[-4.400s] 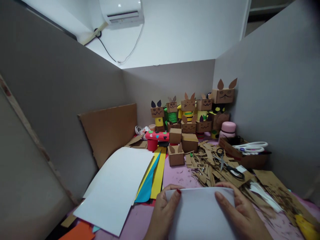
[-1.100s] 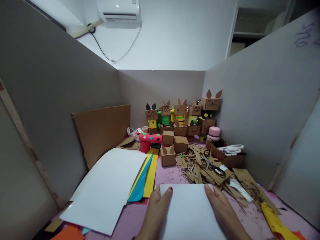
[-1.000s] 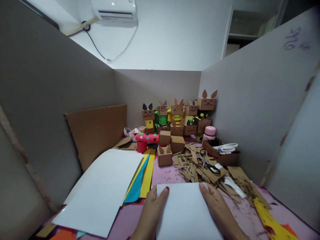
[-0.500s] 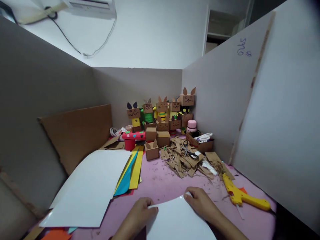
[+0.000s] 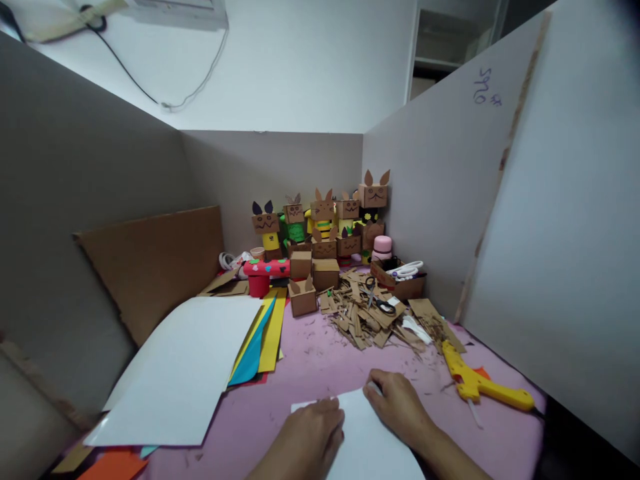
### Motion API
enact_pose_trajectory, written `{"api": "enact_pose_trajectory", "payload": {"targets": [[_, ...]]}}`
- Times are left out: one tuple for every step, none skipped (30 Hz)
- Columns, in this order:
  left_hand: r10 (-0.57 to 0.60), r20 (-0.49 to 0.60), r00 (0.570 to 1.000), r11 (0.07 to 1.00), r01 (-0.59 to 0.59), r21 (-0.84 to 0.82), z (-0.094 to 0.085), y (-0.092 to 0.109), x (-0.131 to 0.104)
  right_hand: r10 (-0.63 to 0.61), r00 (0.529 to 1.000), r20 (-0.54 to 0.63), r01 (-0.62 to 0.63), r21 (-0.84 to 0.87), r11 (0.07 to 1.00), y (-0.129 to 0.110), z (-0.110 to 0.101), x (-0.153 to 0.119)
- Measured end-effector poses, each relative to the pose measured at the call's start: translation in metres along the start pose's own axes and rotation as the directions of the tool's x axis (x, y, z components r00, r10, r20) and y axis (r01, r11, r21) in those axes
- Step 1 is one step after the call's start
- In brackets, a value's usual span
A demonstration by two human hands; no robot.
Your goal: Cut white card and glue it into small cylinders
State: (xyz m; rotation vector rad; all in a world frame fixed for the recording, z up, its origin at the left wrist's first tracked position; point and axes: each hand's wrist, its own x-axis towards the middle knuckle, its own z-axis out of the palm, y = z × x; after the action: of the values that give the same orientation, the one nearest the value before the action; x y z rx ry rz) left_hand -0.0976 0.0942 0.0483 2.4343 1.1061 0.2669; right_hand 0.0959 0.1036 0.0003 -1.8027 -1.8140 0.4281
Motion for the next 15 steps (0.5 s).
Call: {"api": "enact_pose_trajectory", "payload": {"targets": [[0.017, 0.027, 1.000, 0.999, -0.018, 0.042, -0.001, 0.001, -0.003, 0.005, 1.000, 0.003, -0.005, -0.016, 1.000, 0.000, -0.001, 0.000], [0.020, 0.047, 0.999, 0.998, -0.022, 0.058, -0.001, 0.001, -0.005, 0.013, 1.000, 0.005, -0.013, -0.033, 0.999, 0.001, -0.001, 0.001], [0.014, 0.070, 0.997, 0.997, -0.020, 0.073, 0.001, 0.001, -0.008, 0.022, 1.000, 0.007, -0.021, -0.051, 0.998, 0.002, -0.003, 0.002], [0.001, 0.090, 0.996, 0.996, -0.010, 0.092, 0.002, 0.000, -0.010, 0.030, 1.000, 0.007, -0.029, -0.070, 0.997, 0.002, -0.005, 0.002], [-0.016, 0.106, 0.994, 0.993, 0.004, 0.114, 0.005, -0.001, -0.012, 0.036, 0.999, 0.005, -0.036, -0.089, 0.995, 0.001, -0.007, 0.002], [-0.029, 0.112, 0.993, 0.991, 0.014, 0.136, 0.008, -0.003, -0.014, 0.039, 0.999, 0.001, -0.039, -0.107, 0.993, 0.000, -0.011, 0.002], [-0.039, 0.111, 0.993, 0.988, 0.022, 0.153, 0.010, -0.004, -0.015, 0.037, 0.999, -0.007, -0.038, -0.124, 0.992, -0.004, -0.014, 0.000], [-0.042, 0.104, 0.994, 0.986, 0.024, 0.166, 0.013, -0.006, -0.017, 0.030, 0.999, -0.019, -0.032, -0.140, 0.990, -0.008, -0.017, -0.002], [-0.037, 0.099, 0.994, 0.984, 0.019, 0.175, 0.015, -0.008, -0.018, 0.016, 0.999, -0.031, -0.021, -0.153, 0.988, -0.015, -0.020, -0.006], [-0.023, 0.092, 0.996, 0.983, 0.006, 0.183, 0.018, -0.010, -0.018, -0.011, 0.999, -0.034, 0.005, -0.160, 0.987, -0.022, -0.021, -0.012], [0.003, 0.081, 0.997, 0.982, -0.018, 0.190, 0.020, -0.012, -0.019, -0.052, 0.998, -0.023, 0.047, -0.158, 0.986, -0.030, -0.020, -0.019], [0.036, 0.070, 0.997, 0.979, -0.049, 0.196, 0.023, -0.015, -0.019, -0.102, 0.995, 0.009, 0.102, -0.149, 0.984, -0.038, -0.016, -0.028], [0.067, 0.061, 0.996, 0.976, -0.079, 0.205, 0.026, -0.017, -0.019, -0.191, 0.979, 0.073, 0.198, -0.111, 0.974, -0.046, -0.011, -0.037], [0.088, 0.055, 0.995, 0.971, -0.098, 0.219, 0.030, -0.019, -0.019, -0.268, 0.952, 0.146, 0.280, -0.067, 0.958, -0.051, -0.004, -0.046], [0.094, 0.045, 0.995, 0.966, -0.102, 0.239, 0.034, -0.021, -0.019, -0.299, 0.930, 0.216, 0.317, -0.052, 0.947, -0.055, 0.004, -0.054]]}}
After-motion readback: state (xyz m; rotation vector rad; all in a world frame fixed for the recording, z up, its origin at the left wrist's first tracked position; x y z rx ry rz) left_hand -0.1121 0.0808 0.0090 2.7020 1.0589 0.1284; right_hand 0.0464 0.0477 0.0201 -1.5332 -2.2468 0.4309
